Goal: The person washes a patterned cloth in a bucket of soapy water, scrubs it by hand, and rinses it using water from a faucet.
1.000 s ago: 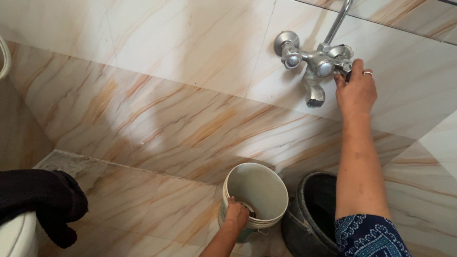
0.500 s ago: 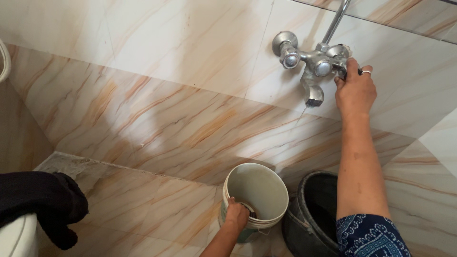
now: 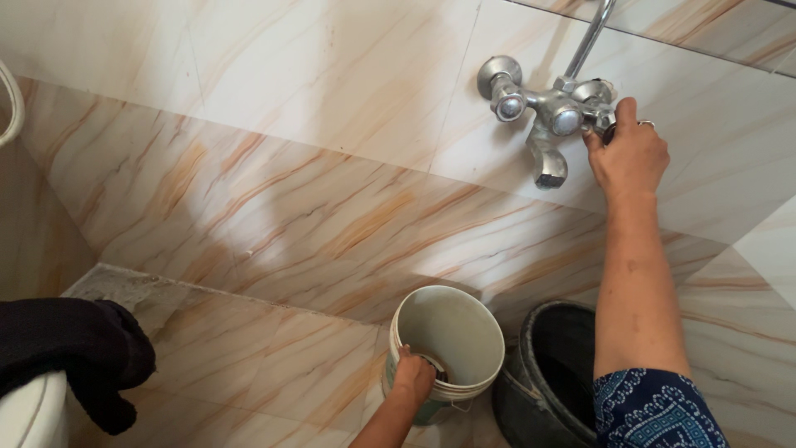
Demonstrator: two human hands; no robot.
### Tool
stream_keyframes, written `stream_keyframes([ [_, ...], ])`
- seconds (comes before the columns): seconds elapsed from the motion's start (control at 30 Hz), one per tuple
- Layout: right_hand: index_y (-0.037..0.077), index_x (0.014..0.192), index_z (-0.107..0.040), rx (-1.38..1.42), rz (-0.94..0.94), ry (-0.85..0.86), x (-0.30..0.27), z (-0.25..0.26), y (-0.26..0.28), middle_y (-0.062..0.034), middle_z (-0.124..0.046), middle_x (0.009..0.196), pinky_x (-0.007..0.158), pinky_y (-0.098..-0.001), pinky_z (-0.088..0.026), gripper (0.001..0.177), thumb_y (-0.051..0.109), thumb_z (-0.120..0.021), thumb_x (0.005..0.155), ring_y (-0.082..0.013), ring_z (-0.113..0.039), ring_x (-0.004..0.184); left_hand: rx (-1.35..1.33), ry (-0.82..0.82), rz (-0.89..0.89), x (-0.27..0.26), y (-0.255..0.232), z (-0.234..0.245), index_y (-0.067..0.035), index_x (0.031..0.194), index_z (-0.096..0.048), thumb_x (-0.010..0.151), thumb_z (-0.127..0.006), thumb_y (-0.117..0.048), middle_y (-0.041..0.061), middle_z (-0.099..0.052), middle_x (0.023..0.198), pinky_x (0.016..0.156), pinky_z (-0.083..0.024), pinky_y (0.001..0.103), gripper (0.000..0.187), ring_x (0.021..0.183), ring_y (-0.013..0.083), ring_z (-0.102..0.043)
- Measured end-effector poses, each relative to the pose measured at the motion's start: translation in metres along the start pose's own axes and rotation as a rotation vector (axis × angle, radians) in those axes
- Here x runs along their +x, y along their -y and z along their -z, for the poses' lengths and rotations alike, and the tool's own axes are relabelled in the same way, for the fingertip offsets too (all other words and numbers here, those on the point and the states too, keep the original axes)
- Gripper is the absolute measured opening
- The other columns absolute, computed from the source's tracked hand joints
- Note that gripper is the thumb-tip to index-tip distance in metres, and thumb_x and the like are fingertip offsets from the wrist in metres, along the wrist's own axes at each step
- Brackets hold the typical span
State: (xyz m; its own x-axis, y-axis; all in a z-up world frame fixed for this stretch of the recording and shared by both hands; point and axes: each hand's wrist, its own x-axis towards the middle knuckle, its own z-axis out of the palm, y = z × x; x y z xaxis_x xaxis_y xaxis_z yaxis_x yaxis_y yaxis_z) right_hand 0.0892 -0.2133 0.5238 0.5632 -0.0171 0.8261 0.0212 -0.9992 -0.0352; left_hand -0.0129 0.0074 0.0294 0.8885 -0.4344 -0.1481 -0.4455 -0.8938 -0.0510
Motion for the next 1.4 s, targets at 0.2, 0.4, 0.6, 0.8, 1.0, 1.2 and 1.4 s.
stream_keyframes([
  [0.2,0.011,0.115,-0.053,-0.002,0.000,-0.012,-0.001,-0.002,-0.001,-0.0178,-0.070,0.087,0.069,-0.0561,-0.053,0.044,0.039,-0.080,0.095,-0.0448,-0.069,0.080,0.012,-0.008,0.015,-0.002,-0.001,0.003,-0.009,0.117,-0.078,0.102,-0.053,-0.020,0.022,-0.071,0.124,0.117,-0.027,0.062,0.031,0.127,0.0456,-0.060],
  [0.4,0.010,0.116,-0.052,-0.048,-0.006,-0.005,-0.001,-0.003,0.000,-0.0188,-0.070,0.086,0.066,-0.0563,-0.053,0.045,0.043,-0.078,0.097,-0.0458,-0.068,0.078,0.008,-0.007,0.001,-0.001,0.000,0.003,-0.009,0.116,-0.079,0.102,-0.053,-0.019,0.021,-0.074,0.119,0.118,-0.027,0.062,0.031,0.122,0.0431,-0.064],
  [0.6,0.011,0.119,-0.052,-0.025,0.017,-0.060,-0.006,-0.009,-0.002,-0.0198,-0.068,0.088,0.064,-0.0563,-0.052,0.044,0.042,-0.077,0.100,-0.0460,-0.068,0.077,-0.001,-0.036,0.005,0.008,-0.001,-0.017,-0.008,0.113,-0.080,0.100,-0.054,-0.019,0.020,-0.075,0.117,0.117,-0.026,0.064,0.031,0.117,0.0408,-0.067],
  [0.8,0.014,0.138,-0.046,0.037,-0.025,-0.021,-0.011,-0.016,-0.005,-0.0170,-0.074,0.092,0.069,-0.0573,-0.052,0.051,0.041,-0.074,0.104,-0.0447,-0.069,0.083,0.011,-0.067,0.036,0.010,-0.005,-0.027,-0.011,0.111,-0.080,0.100,-0.054,-0.023,0.019,-0.075,0.114,0.114,-0.026,0.063,0.031,0.121,0.0421,-0.063],
  [1.0,0.025,0.169,-0.002,0.364,-0.211,0.057,-0.050,-0.023,0.018,-0.0090,-0.076,0.095,0.075,-0.0517,-0.055,0.102,0.025,-0.074,0.097,-0.0357,-0.073,0.086,-0.039,-0.058,0.038,0.011,-0.003,-0.027,-0.011,0.114,-0.079,0.105,-0.048,-0.021,0.017,-0.076,0.115,0.118,-0.027,0.063,0.034,0.119,0.0395,-0.066],
  [1.2,0.021,0.165,-0.010,0.777,-0.359,0.045,-0.196,-0.133,0.048,-0.0272,-0.050,0.151,0.087,-0.0490,-0.056,0.094,0.020,-0.071,0.094,-0.0383,-0.072,0.102,-0.051,-0.076,0.082,0.008,-0.001,-0.023,-0.011,0.114,-0.078,0.104,-0.047,-0.027,0.020,-0.071,0.124,0.113,-0.030,0.060,0.036,0.138,0.0451,-0.047],
  [1.4,0.012,0.138,-0.059,0.499,-0.578,0.601,-0.376,-0.217,0.070,-0.0197,-0.077,0.103,0.086,-0.0467,-0.055,0.063,0.055,-0.063,0.093,-0.0379,-0.073,0.098,-0.185,-0.234,0.006,-0.009,0.022,-0.025,-0.010,0.112,-0.078,0.099,-0.051,-0.021,0.017,-0.057,0.147,0.113,-0.036,0.050,0.032,0.145,0.0365,-0.042],
])
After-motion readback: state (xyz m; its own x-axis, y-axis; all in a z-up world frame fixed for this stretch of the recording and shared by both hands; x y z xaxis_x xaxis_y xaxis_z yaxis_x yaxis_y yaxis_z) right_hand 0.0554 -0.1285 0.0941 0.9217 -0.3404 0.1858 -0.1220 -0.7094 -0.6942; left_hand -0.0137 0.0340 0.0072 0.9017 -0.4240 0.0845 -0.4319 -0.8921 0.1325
